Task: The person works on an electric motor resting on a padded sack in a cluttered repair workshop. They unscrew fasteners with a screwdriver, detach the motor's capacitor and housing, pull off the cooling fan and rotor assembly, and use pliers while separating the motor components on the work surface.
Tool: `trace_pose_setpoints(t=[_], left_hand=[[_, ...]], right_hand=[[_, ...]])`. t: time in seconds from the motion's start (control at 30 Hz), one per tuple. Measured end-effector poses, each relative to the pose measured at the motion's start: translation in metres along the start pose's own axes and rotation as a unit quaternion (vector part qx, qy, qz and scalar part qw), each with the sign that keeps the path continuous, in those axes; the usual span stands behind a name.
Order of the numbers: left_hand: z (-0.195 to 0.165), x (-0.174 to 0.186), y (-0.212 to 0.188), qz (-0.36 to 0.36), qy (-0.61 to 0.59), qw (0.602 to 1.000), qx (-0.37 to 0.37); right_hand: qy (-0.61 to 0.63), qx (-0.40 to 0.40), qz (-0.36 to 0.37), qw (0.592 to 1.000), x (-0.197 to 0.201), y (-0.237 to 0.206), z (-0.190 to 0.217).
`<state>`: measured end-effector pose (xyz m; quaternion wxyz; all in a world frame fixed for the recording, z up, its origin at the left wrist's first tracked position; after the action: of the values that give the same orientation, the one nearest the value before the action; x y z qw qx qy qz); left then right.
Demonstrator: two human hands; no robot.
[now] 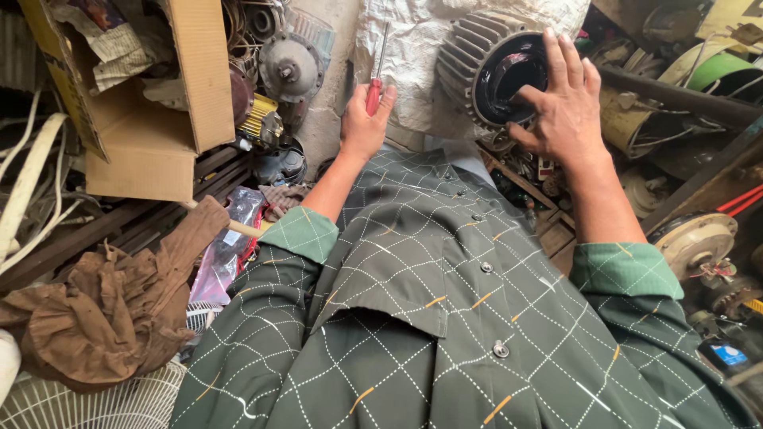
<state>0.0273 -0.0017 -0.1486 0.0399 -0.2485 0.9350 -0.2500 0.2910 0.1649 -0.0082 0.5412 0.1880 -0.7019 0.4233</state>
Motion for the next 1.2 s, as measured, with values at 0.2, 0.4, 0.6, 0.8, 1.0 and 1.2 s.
trace_pose_setpoints(t=[0.2, 0.4, 0.6, 0.8, 1.0, 1.2], left_hand=[[-0.011, -0.005, 0.007, 0.053, 0.018, 0.998, 0.001], [-0.086, -0.041, 0.007, 0.163, 0.034, 0.968, -0.186], [-0.164, -0.153, -0.064, 0.374, -0.008, 0.915, -0.153], [-0.149, -0.212, -0.093, 0.44, 0.207, 0.83, -0.273], [-0.087, -0.207, -0.009, 0.242, 0.321, 0.892, -0.209], [-0.07, -0.222, -0.001, 0.252, 0.353, 0.897, -0.089]], right_hand=[[-0.048, -0.007, 0.014, 0.999, 0.015, 0.008, 0.015], [0.164, -0.105, -0.106, 0.975, 0.056, -0.011, 0.023], [0.619, -0.201, -0.173, 0.739, 0.057, -0.058, 0.028], [0.69, -0.377, -0.368, 0.496, -0.012, -0.18, 0.003], [0.534, -0.602, -0.506, 0.311, -0.141, -0.441, 0.013], [0.256, -0.81, -0.299, 0.435, -0.235, -0.608, 0.072]])
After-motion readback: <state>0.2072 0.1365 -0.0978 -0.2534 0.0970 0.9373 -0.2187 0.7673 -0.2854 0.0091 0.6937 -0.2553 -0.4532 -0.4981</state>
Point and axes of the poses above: each hand's wrist, its own y-axis towards the middle knuckle, its own x-axis out of the back of the hand, z = x × y, the point moved 6 cm from there along y, towards the middle knuckle, and after that the axes turned 11 degrees about -y, right-handed, at the moved point
